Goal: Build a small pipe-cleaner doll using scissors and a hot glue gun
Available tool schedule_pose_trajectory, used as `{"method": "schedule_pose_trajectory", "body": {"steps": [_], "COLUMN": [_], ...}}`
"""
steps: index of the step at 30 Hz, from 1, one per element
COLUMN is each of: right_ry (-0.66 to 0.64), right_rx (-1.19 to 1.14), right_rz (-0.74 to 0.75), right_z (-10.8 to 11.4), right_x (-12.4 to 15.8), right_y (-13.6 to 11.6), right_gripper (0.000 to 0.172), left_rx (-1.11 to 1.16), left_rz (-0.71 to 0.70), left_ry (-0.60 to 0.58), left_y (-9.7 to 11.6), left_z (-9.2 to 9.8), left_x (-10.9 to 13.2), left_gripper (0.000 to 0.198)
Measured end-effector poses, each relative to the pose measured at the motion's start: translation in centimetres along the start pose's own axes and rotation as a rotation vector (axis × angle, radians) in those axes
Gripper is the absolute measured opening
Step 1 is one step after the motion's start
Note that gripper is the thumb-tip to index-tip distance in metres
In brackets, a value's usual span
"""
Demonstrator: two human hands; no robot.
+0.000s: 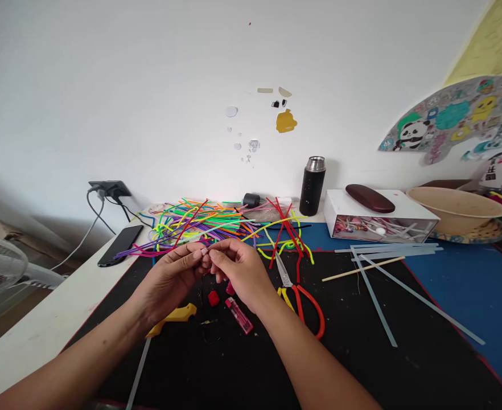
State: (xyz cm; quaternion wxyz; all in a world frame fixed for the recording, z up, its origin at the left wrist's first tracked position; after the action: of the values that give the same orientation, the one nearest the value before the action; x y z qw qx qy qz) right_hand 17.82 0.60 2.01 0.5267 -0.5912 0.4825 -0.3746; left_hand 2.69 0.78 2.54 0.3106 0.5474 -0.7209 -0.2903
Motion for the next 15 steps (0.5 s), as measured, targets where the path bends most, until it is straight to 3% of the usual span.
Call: {"method": "schedule_pose_trajectory", "body": {"steps": [15], "right_ry": [0.007], "right_rx": [-0.062], "right_rz": [-0.004], "right_z": [-0.22], "right_x": [0.12], "right_y": [-0.19], "right_gripper": [0.036], "left_rx": [-0.096], "left_rz": [-0.119], "left_ry": [-0.040], "left_y": [-0.03], "left_z": [-0.62], "left_x": [0.25], "left_gripper": [0.026]}}
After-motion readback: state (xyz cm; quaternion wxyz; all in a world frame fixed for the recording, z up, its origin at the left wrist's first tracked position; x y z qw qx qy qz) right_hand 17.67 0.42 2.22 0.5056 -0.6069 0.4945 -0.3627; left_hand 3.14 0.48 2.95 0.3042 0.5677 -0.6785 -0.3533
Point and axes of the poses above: each hand's wrist, its own x-axis away from the middle knuckle, its own z-axis out of the back of the hand, y = z × x, the point moved 4 cm from there along -x, towards the middle knuckle, and after that the axes turned 11 degrees about x, right-handed, at the moved point
